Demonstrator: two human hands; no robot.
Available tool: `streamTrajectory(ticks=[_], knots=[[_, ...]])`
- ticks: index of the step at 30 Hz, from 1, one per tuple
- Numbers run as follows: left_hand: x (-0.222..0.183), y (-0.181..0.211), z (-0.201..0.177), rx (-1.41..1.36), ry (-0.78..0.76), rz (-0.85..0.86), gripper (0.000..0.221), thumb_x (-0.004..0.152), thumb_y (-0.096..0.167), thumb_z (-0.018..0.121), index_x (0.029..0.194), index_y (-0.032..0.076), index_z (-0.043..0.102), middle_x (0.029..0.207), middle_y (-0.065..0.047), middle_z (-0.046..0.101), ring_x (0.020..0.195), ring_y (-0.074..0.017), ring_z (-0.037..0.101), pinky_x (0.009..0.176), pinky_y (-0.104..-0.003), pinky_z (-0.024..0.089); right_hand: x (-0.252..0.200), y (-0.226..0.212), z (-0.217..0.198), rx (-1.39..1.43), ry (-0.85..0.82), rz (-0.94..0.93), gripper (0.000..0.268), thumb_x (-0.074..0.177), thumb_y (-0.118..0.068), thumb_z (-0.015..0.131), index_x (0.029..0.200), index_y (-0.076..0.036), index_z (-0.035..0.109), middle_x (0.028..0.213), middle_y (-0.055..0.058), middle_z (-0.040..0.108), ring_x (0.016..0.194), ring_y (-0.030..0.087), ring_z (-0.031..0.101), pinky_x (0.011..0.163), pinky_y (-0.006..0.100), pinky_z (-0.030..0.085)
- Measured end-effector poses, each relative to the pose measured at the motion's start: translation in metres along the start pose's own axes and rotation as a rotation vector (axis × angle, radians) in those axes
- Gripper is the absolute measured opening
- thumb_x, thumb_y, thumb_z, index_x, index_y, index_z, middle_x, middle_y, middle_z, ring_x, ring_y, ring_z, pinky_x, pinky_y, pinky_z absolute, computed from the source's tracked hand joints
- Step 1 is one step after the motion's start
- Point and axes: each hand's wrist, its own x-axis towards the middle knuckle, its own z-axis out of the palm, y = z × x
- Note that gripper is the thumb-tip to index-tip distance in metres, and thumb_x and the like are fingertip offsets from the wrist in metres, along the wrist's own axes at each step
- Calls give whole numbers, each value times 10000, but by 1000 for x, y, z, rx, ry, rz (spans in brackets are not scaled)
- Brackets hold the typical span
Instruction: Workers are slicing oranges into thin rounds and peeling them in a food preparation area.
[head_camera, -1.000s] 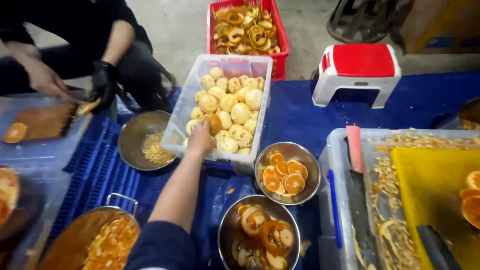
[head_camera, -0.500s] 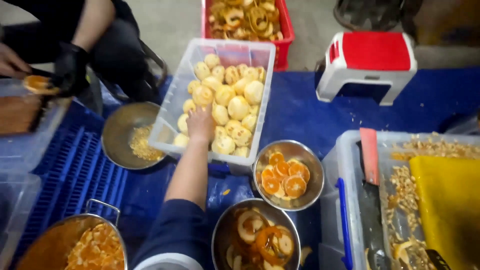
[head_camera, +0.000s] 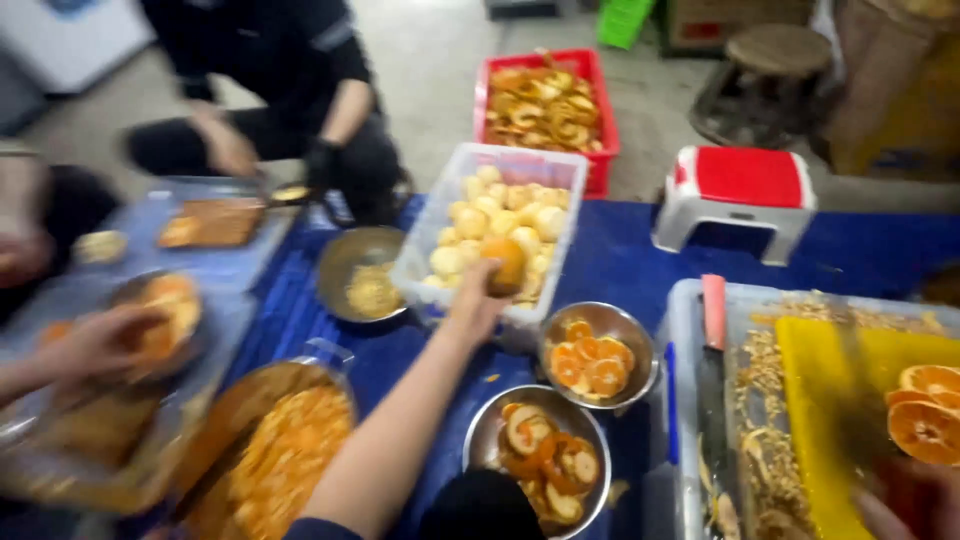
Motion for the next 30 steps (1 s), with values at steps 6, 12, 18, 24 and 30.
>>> streamTrajectory(ticks=[6, 12, 18, 24, 30], knots=[[-166, 45, 42, -177, -215, -136, 579, 870, 311, 597, 1415, 122, 546, 1366, -144, 639, 1148, -289, 625, 834, -385, 531, -104, -235, 111, 58, -320, 127, 351, 926, -156, 634, 1266, -92, 577, 1075, 130, 687, 940, 233, 627, 829, 389, 486], [-220, 5, 17, -313, -167, -162, 335, 934, 335, 577, 1155, 101, 673, 1078, -113, 722, 991, -261, 672, 864, -397, 545, -172, -264, 150, -89, -431, -34, 360, 971, -457, 493, 1031, -165, 694, 669, -1, 658, 590, 129, 583, 593, 312, 426], [-244, -7, 33, -241, 258, -230, 304, 971, 414, 556, 1089, 160, 673, 1034, -73, 739, 980, -220, 701, 826, -345, 552, -187, -264, 157, -391, -528, 19, 440, 944, -584, 388, 992, -223, 635, 687, 6, 725, 693, 214, 731, 627, 383, 456], [-251, 2, 34, -234, 232, -131, 219, 1021, 383, 502, 1037, 168, 541, 1006, -89, 661, 940, -233, 661, 795, -384, 566, -195, -267, 162, -468, -545, -32, 417, 965, -576, 400, 927, -210, 597, 655, -5, 686, 620, 218, 686, 565, 372, 432], [-248, 5, 28, -259, 228, -139, 298, 1014, 407, 474, 999, 129, 579, 923, -113, 664, 850, -251, 659, 723, -383, 559, -202, -266, 169, -613, -563, -77, 368, 987, -570, 428, 889, -226, 516, 661, 23, 687, 640, 304, 700, 563, 428, 456]])
